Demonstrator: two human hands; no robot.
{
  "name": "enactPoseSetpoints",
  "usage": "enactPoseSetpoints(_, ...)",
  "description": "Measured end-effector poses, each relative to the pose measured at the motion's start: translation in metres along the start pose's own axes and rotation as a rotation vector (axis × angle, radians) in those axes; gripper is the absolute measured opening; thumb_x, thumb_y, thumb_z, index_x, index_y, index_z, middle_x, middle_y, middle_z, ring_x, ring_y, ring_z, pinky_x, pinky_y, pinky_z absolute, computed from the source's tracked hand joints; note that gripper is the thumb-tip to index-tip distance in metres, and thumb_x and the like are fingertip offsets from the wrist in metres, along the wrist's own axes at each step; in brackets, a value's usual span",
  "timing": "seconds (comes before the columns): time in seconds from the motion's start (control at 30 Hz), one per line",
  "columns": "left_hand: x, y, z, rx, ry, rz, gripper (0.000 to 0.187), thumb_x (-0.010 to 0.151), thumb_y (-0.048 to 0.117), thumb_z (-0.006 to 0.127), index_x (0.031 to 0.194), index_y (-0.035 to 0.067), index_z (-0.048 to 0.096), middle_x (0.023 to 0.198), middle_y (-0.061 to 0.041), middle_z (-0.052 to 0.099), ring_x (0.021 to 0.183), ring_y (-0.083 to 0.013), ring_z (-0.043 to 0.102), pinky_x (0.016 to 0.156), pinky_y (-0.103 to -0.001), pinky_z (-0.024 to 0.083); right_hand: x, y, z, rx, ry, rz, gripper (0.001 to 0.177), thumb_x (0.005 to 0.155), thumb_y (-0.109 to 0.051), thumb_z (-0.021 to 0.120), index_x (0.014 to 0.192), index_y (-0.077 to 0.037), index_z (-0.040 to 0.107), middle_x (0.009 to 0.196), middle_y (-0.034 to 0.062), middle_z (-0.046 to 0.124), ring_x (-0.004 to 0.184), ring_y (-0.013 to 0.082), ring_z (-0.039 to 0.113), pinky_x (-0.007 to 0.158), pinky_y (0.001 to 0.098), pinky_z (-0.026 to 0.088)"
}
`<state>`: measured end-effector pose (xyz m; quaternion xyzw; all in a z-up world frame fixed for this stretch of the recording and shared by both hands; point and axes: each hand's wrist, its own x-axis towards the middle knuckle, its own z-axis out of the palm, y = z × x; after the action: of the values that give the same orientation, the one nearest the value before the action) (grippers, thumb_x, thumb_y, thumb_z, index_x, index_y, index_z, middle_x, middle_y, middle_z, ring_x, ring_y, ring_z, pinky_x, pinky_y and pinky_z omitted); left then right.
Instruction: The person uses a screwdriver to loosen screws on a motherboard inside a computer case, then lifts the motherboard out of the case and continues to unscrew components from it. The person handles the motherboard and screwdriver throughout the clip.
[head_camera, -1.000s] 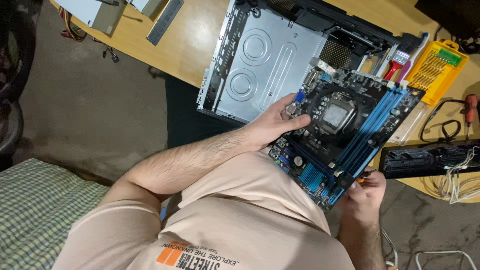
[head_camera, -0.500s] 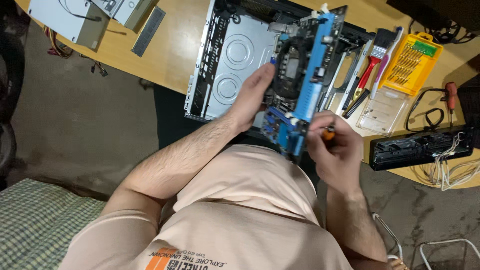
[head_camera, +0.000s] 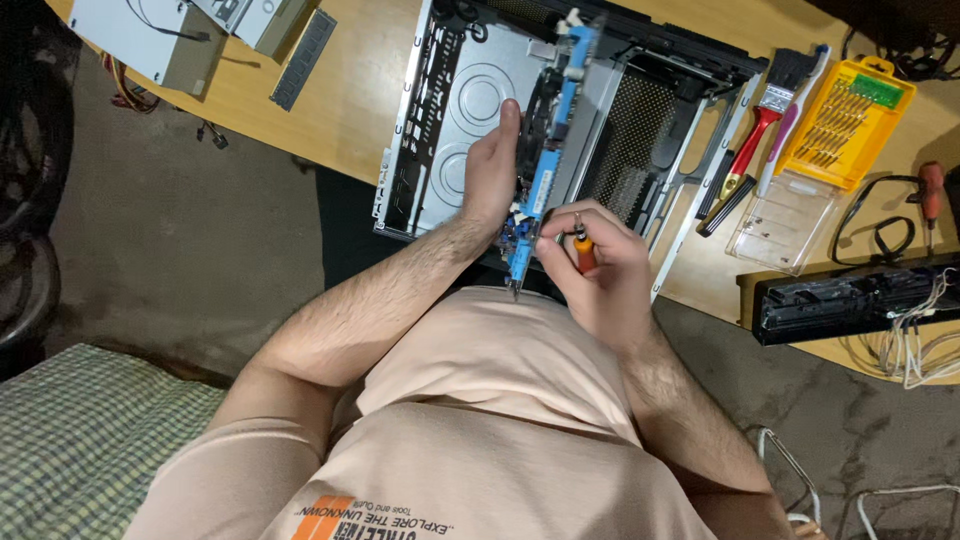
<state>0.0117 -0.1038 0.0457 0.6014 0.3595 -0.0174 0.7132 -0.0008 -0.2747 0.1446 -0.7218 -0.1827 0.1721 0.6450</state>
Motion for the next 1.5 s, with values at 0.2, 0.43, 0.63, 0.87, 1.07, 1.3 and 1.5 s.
enactPoseSetpoints(0.2, 0.015, -0.001, -0.001, 0.028, 0.009, -0.045, 0.098, 0.117, 0.082, 0.055, 0.165, -0.001, 0.075, 0.168, -0.031, 0.074, 0.169, -0.0492, 0.059, 0.142, -0.06, 0.049, -0.002, 0.007, 0.002, -0.091, 0.051, -0.028, 0.007, 0.11, 0.011, 0.079, 0.111, 0.005, 0.081, 0.142, 0.0305, 0.077, 0.064, 0.0126, 0.055, 0.064, 0.0336, 0.051)
enactPoseSetpoints(0.43, -0.003, 0.038, -0.008, -0.014, -0.083, -0.175, 0.115, 0.112, 0.085, 0.051, 0.177, -0.009, 0.057, 0.181, -0.04, 0.057, 0.174, -0.0575, 0.049, 0.142, -0.066, 0.046, -0.005, 0.039, -0.003, -0.078, 0.059, 0.015, 0.008, 0.108, 0.012, 0.081, 0.11, 0.004, 0.082, 0.144, 0.0293, 0.08, 0.062, 0.0111, 0.057, 0.063, 0.0326, 0.05)
enactPoseSetpoints(0.63, 0.038, -0.01, -0.031, 0.318, -0.211, -0.214, 0.115, 0.112, 0.093, 0.052, 0.178, -0.001, 0.06, 0.172, -0.034, 0.067, 0.166, -0.0562, 0.06, 0.132, -0.068, 0.058, -0.004, 0.052, 0.0, -0.064, 0.055, 0.04, 0.011, 0.108, 0.012, 0.081, 0.111, 0.001, 0.084, 0.143, 0.0252, 0.083, 0.061, 0.0099, 0.055, 0.062, 0.0323, 0.051)
enactPoseSetpoints(0.87, 0.052, -0.025, -0.038, 0.293, -0.217, -0.186, 0.093, 0.117, 0.077, 0.062, 0.176, 0.005, 0.064, 0.169, -0.028, 0.069, 0.162, -0.0553, 0.064, 0.127, -0.071, 0.06, -0.004, 0.057, 0.003, -0.066, 0.049, 0.041, 0.014, 0.107, 0.013, 0.081, 0.111, 0.001, 0.086, 0.141, 0.0252, 0.084, 0.058, 0.01, 0.057, 0.059, 0.0322, 0.05)
enactPoseSetpoints(1.07, 0.038, -0.017, -0.05, 0.281, -0.257, -0.059, 0.075, 0.121, 0.065, 0.067, 0.169, 0.008, 0.071, 0.157, -0.023, 0.073, 0.156, -0.0525, 0.069, 0.128, -0.068, 0.059, -0.006, 0.063, 0.002, -0.065, 0.056, 0.05, 0.015, 0.107, 0.015, 0.081, 0.112, 0.002, 0.085, 0.141, 0.0274, 0.084, 0.059, 0.0095, 0.054, 0.06, 0.0317, 0.048)
enactPoseSetpoints(1.3, -0.026, 0.013, -0.068, 0.358, -0.158, 0.362, 0.051, 0.129, 0.025, 0.059, 0.162, -0.014, 0.062, 0.152, -0.035, 0.065, 0.15, -0.0554, 0.067, 0.133, -0.071, 0.051, -0.004, 0.056, 0.004, -0.06, 0.038, 0.075, 0.015, 0.107, 0.016, 0.08, 0.113, 0.003, 0.085, 0.142, 0.0285, 0.083, 0.058, 0.0109, 0.052, 0.06, 0.0328, 0.049)
enactPoseSetpoints(1.5, -0.091, 0.004, -0.078, 0.334, -0.259, 0.744, 0.054, 0.107, 0.039, 0.096, 0.143, 0.005, 0.074, 0.129, -0.018, 0.072, 0.134, -0.0409, 0.071, 0.124, -0.061, 0.057, -0.006, 0.051, 0.007, -0.028, 0.041, 0.121, 0.014, 0.108, 0.014, 0.081, 0.114, 0.002, 0.085, 0.143, 0.0258, 0.082, 0.058, 0.0096, 0.054, 0.06, 0.0309, 0.048)
